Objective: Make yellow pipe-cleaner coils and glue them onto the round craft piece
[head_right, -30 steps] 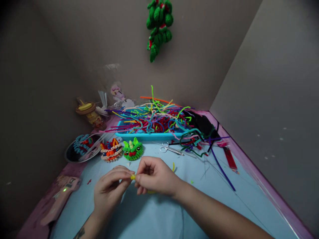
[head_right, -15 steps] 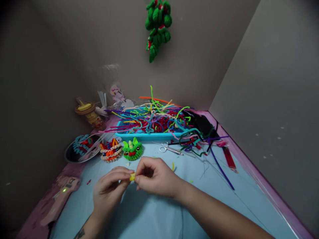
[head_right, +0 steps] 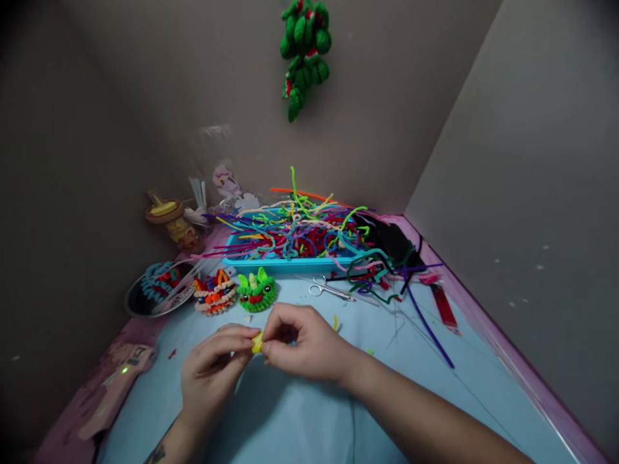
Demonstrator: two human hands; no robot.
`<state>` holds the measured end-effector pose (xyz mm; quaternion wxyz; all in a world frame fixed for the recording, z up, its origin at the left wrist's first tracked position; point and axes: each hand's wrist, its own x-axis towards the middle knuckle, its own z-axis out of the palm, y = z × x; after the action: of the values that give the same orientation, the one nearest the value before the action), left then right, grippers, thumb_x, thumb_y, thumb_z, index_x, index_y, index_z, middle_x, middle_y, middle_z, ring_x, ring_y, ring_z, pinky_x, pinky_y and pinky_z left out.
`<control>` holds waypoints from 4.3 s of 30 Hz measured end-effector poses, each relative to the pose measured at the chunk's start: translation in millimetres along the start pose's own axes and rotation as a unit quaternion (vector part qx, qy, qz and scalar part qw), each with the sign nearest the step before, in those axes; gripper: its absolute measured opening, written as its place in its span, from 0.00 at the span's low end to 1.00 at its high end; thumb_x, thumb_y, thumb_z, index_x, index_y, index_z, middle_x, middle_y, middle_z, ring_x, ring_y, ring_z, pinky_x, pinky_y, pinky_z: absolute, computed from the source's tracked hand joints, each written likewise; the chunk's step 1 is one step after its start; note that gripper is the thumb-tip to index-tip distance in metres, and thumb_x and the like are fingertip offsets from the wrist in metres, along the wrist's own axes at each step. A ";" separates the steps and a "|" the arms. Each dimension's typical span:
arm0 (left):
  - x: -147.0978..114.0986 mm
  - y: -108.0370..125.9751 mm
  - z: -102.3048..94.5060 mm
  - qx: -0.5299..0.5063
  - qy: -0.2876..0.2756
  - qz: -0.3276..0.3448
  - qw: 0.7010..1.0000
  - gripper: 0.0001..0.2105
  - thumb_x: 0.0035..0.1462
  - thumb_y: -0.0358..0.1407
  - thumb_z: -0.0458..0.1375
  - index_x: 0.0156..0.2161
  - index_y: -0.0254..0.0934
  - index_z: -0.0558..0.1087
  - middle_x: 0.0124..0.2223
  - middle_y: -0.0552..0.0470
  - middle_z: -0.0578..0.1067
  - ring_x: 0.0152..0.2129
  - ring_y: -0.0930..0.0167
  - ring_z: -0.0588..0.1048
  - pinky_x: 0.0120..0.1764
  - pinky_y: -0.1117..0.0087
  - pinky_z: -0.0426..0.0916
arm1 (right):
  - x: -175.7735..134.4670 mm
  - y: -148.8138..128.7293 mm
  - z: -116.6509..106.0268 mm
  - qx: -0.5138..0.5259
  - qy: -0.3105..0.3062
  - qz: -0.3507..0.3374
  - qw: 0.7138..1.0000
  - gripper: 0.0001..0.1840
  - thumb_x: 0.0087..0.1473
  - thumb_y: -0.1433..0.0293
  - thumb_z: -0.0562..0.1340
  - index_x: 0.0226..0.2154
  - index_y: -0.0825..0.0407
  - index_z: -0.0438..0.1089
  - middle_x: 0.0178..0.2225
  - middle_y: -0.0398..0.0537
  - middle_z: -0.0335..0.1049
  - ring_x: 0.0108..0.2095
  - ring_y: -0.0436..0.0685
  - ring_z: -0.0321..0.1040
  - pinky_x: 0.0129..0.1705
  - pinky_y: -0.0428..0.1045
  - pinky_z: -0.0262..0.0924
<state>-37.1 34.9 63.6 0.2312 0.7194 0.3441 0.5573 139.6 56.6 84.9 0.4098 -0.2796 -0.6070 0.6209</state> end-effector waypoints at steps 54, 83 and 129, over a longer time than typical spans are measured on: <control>1.5 -5.4 10.6 0.083 0.056 -0.122 0.987 0.03 0.49 0.32 0.62 0.30 0.38 0.79 0.30 0.50 0.78 0.26 0.71 0.77 0.29 0.74 0.72 | 8.2 27.1 9.8 0.392 0.065 0.237 0.887 0.10 0.39 0.71 0.65 0.22 0.55 0.62 0.15 0.40 0.68 0.13 0.45 0.64 0.11 0.36 0.52; 0.0 -0.3 10.5 -0.013 0.033 -0.272 0.962 0.09 0.51 0.34 0.59 0.35 0.35 0.79 0.29 0.48 0.80 0.25 0.70 0.78 0.30 0.73 0.73 | 7.9 26.0 9.6 0.354 0.093 0.211 0.906 0.10 0.41 0.69 0.65 0.22 0.55 0.62 0.16 0.41 0.69 0.13 0.44 0.63 0.12 0.36 0.53; -2.5 -1.6 12.7 -0.017 0.035 -0.257 0.966 0.07 0.49 0.33 0.59 0.34 0.34 0.77 0.31 0.48 0.79 0.27 0.70 0.76 0.31 0.73 0.71 | 8.6 27.4 12.1 0.343 0.104 0.218 0.908 0.09 0.39 0.70 0.64 0.22 0.55 0.62 0.16 0.41 0.68 0.12 0.44 0.62 0.12 0.36 0.52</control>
<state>-25.7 34.7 57.4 0.3666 0.5829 0.5157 0.5098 120.4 59.5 60.6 0.3961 -0.3100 -0.2344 0.8319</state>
